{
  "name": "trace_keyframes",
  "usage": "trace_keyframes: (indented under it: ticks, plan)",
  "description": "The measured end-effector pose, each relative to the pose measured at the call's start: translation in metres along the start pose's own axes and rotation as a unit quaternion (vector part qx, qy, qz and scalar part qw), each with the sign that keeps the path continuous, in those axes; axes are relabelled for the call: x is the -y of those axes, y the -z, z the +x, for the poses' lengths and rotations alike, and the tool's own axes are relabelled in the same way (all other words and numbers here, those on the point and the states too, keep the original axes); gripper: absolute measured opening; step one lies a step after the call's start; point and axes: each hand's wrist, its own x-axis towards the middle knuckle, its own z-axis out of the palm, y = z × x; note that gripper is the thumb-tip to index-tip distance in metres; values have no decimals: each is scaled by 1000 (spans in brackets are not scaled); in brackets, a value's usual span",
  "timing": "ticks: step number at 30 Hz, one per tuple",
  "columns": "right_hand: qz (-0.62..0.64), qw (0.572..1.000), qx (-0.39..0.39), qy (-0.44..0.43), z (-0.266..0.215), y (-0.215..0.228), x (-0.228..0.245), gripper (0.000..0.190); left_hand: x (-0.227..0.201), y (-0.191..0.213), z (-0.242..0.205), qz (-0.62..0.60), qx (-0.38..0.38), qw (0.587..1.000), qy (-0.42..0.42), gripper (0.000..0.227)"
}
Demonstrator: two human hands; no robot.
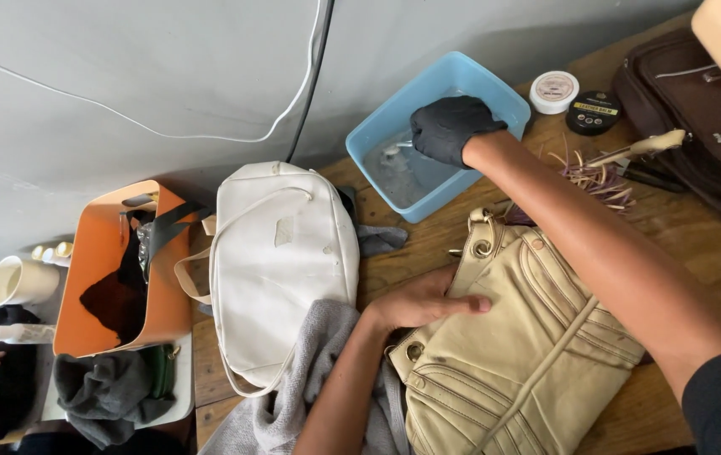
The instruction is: The person scrubs a beige handbag with a brush and a cleaning solution, then wipes it with a cloth. The person repeats the scrubbing and wiping process on different sections of the handbag.
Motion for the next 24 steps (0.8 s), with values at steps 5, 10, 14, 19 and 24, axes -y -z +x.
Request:
trace_keyframes:
  ticks: [5,10,14,19,24]
  plan:
    - [-74,996,26,37,-9,23,-6,36,-16,-4,-5,38,13,999,16,50]
    - [-72,993,-3,94,-86,55,-46,34,-19,-8,-7,66,-13,994,87,54]
    - [32,994,-8,102,-150,68,-112,45,-33,-12,-7,85,-40,991,93,53]
    - [80,989,41,114,-162,47,-178,50,-49,-24,-2,140,-100,965,198,44]
    - [150,975,68,152,-147,16,-219,42,-30,-17,5,96,-80,984,128,41]
